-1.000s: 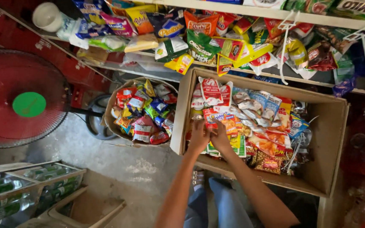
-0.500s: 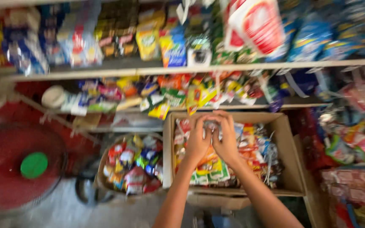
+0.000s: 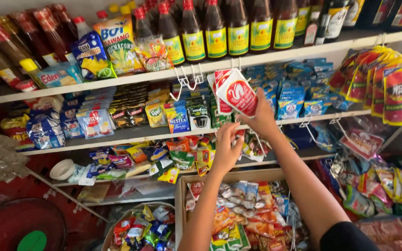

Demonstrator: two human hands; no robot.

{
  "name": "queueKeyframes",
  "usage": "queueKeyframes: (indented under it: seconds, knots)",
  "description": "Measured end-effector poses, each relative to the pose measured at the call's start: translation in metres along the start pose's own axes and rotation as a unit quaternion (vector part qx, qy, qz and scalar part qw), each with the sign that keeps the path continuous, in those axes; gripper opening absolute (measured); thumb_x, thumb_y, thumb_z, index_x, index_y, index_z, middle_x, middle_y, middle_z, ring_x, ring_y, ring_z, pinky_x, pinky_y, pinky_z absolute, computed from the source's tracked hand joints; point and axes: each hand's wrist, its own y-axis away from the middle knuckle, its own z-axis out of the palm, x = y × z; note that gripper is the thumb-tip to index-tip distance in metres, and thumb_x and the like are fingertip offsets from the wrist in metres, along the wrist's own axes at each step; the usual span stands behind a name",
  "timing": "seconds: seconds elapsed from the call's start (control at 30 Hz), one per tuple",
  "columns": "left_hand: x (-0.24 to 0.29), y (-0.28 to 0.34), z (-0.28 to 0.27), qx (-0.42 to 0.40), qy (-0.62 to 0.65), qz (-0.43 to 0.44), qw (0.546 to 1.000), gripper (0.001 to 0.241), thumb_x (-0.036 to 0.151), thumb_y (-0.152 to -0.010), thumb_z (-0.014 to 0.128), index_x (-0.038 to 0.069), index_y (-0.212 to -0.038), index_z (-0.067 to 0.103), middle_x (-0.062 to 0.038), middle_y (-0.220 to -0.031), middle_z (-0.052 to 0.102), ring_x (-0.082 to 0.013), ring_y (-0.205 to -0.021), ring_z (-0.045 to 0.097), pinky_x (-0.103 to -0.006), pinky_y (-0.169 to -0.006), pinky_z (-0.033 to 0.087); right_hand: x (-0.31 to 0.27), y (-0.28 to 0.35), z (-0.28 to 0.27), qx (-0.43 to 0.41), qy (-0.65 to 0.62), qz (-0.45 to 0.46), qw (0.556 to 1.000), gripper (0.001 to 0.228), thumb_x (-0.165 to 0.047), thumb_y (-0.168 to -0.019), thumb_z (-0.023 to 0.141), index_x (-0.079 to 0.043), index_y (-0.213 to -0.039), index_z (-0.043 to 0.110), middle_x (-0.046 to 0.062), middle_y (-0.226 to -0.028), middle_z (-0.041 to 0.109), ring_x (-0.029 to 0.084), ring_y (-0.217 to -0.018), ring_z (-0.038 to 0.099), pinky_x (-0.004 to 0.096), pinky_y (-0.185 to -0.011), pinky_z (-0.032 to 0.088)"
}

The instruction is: Transfer various food packets and containers from a cardboard box onto grocery store shelves.

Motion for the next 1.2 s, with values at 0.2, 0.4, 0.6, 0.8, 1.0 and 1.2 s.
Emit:
queueKeyframes:
  seconds: [0.2,0.4,0.6,0.8,1.0,1.2]
  knots:
    - [-0.074,-0.005,0.029,0.066,0.025,-0.075,0.995,0.067,0.032,-0.102,0.063,0.001,-0.153,0.033,-0.017,-0.145,0.044,-0.0238,-0.122,0.057,-0.0362,-0.105,0.049,0.006,0.009,0.008,-0.059,-0.004,0.017,0.998,0.07,-0.042,-0.082,0.084,0.001,-0.128,0.055,0.028,-0.119,0.064,0.043,-0.112,0.064,0.047,-0.096,0.051]
    - [-0.001,-0.019,0.044,0.119,0.205,-0.208,0.949,0.087,0.05,-0.102,0.053,0.004,-0.161,0.009,-0.008,-0.138,0.05,-0.013,-0.107,0.055,-0.0277,-0.084,0.05,-0.035,0.03,-0.03,-0.106,-0.234,0.144,0.956,0.061,-0.038,-0.082,0.074,-0.002,-0.127,0.055,0.014,-0.101,0.073,0.025,-0.088,0.075,0.038,-0.071,0.06]
    - [0.057,-0.014,0.051,0.139,0.297,-0.204,0.922,0.068,0.043,-0.1,0.052,0.009,-0.156,0.031,-0.004,-0.116,0.061,-0.0108,-0.089,0.057,-0.0258,-0.066,0.048,-0.088,0.047,-0.084,-0.147,-0.302,0.206,0.919,0.055,-0.024,-0.084,0.076,-0.001,-0.125,0.048,0.014,-0.089,0.073,0.019,-0.064,0.074,0.033,-0.052,0.059]
    - [0.079,0.012,0.054,0.164,0.286,-0.091,0.94,0.057,0.026,-0.106,0.051,0.004,-0.155,0.032,-0.006,-0.13,0.059,-0.0124,-0.107,0.059,-0.0291,-0.09,0.051,-0.114,0.073,-0.11,-0.138,-0.329,0.127,0.925,0.055,-0.018,-0.086,0.076,-0.001,-0.13,0.047,0.009,-0.085,0.072,0.011,-0.06,0.069,0.028,-0.049,0.057]
    - [0.111,0.025,0.037,0.161,0.246,-0.046,0.955,0.059,0.018,-0.104,0.047,0.004,-0.158,0.025,-0.01,-0.139,0.054,-0.0156,-0.115,0.056,-0.0327,-0.099,0.048,-0.139,0.089,-0.112,-0.093,-0.328,0.026,0.94,0.062,-0.012,-0.087,0.077,-0.001,-0.137,0.041,0.009,-0.112,0.07,0.012,-0.101,0.068,0.028,-0.086,0.057]
    - [0.083,0.06,-0.02,0.09,0.231,-0.056,0.967,0.055,0.014,-0.106,0.048,0.002,-0.156,0.029,-0.009,-0.142,0.053,-0.0165,-0.123,0.055,-0.0345,-0.107,0.047,-0.133,0.114,-0.07,-0.163,-0.369,-0.02,0.915,0.071,-0.009,-0.089,0.076,0.0,-0.147,0.036,0.01,-0.13,0.053,0.011,-0.12,0.054,0.03,-0.101,0.049]
